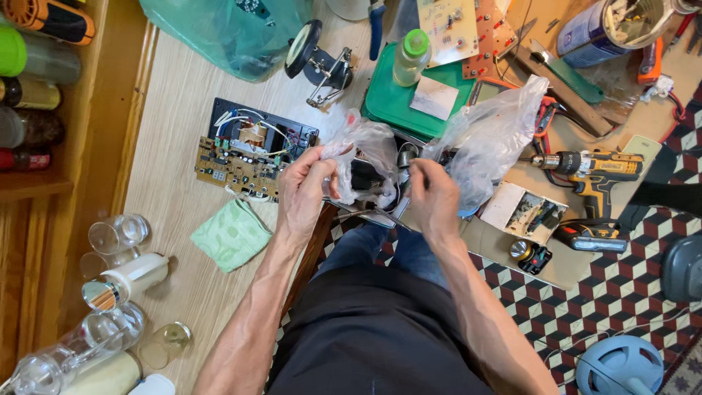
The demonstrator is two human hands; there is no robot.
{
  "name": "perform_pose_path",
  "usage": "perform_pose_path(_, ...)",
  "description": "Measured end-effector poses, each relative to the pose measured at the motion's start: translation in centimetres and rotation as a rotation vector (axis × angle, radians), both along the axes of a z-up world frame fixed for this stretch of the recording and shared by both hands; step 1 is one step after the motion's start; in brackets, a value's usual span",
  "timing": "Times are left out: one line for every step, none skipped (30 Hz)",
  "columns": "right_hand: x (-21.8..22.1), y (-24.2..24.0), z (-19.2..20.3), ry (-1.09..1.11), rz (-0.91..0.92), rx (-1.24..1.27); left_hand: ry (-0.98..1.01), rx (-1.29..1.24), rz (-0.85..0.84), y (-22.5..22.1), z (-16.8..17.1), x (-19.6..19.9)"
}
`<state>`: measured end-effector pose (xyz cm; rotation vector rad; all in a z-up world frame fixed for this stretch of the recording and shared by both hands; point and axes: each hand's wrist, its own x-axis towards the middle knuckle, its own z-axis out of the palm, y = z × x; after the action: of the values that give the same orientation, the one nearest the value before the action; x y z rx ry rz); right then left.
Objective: The person disassembles a standing fan, removes the front grille and fan blade, searches through a parts box for a small component, and then reassembles the fan by attaching the blade and grille back onto the motor housing.
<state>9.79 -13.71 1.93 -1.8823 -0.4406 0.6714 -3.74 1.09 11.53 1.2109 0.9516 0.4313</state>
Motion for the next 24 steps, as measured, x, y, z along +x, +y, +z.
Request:
perform_pose_path(0.4,0.0,-0.3,0.023,0.118,-0.102,-0.009,0.006,-0.008,0.0,0.4,0.1)
perform_pose_path(1.0,0.2,-0.7,0.046,0.235,-0.203,-0.017,0.013,-0.015,0.1,0.8,0.2)
perform_pose_path(1.4,0.2,-1.1,0.066,0.351,-0.306,-0.029,0.018,-0.024,0.0,1.2,0.3)
perform_pose_path(1.3,0.5,-1.6,0.062,0.405,-0.352,-0.033,0.006,-0.036,-0.1,1.6,0.5)
perform_pose_path(1.2,1.2,-2.1,0.055,0.465,-0.391,-0.038,0.001,-0.041,0.1,2.0,0.7)
perform_pose_path(1.0,1.7,-2.5,0.048,0.525,-0.43,-0.042,-0.004,-0.047,0.3,2.4,0.8)
perform_pose_path(0.8,2.0,-2.7,-0.087,0.481,-0.412,-0.021,0.037,-0.07,0.5,2.7,0.8)
perform_pose_path(0.7,2.1,-2.9,-0.222,0.436,-0.391,0.0,0.078,-0.093,0.6,2.9,0.9)
perform_pose_path(0.6,1.5,-2.8,-0.358,0.388,-0.374,0.017,0.115,-0.117,0.4,3.0,0.8)
perform_pose_path(0.6,0.9,-2.6,-0.289,0.383,-0.39,0.015,0.127,-0.124,0.5,3.2,0.5)
perform_pose_path(1.0,0.1,-2.1,-0.22,0.377,-0.407,0.014,0.137,-0.133,0.6,3.4,0.2)
perform_pose_path(1.3,-0.7,-1.4,-0.151,0.37,-0.424,0.012,0.148,-0.141,0.7,3.7,-0.2)
perform_pose_path(1.7,-1.5,-0.6,-0.035,0.338,-0.394,0.028,0.129,-0.129,0.9,4.0,-0.7)
perform_pose_path(1.9,-2.3,0.3,0.082,0.305,-0.362,0.043,0.11,-0.116,0.9,4.3,-1.3)
perform_pose_path(1.9,-2.8,1.3,0.2,0.273,-0.329,0.061,0.091,-0.103,0.9,4.7,-1.9)
perform_pose_path(1.9,-3.2,2.2,0.173,0.278,-0.327,0.06,0.08,-0.102,1.0,5.1,-2.5)
perform_pose_path(1.6,-3.8,3.2,0.147,0.281,-0.326,0.059,0.066,-0.102,0.8,5.4,-3.2)
perform_pose_path(1.4,-4.2,3.9,0.122,0.284,-0.326,0.059,0.053,-0.102,0.6,5.6,-3.7)
perform_pose_path(1.1,-4.2,4.5,0.111,0.292,-0.356,0.064,0.067,-0.112,0.5,5.7,-4.0)
perform_pose_path(0.9,-4.2,5.1,0.1,0.299,-0.386,0.07,0.08,-0.121,0.3,5.8,-4.2)
perform_pose_path(0.6,-4.3,5.5,0.089,0.303,-0.418,0.076,0.093,-0.135,0.0,5.8,-4.3)
perform_pose_path(0.2,-4.2,5.8,0.098,0.297,-0.424,0.085,0.076,-0.137,-0.4,5.8,-4.3)
perform_pose_path(0.2,-4.0,5.9,0.101,0.292,-0.427,0.089,0.062,-0.136,-0.7,5.7,-4.1)
perform_pose_path(0.2,-3.8,6.1,0.104,0.287,-0.431,0.093,0.048,-0.136,-1.0,5.7,-3.9)
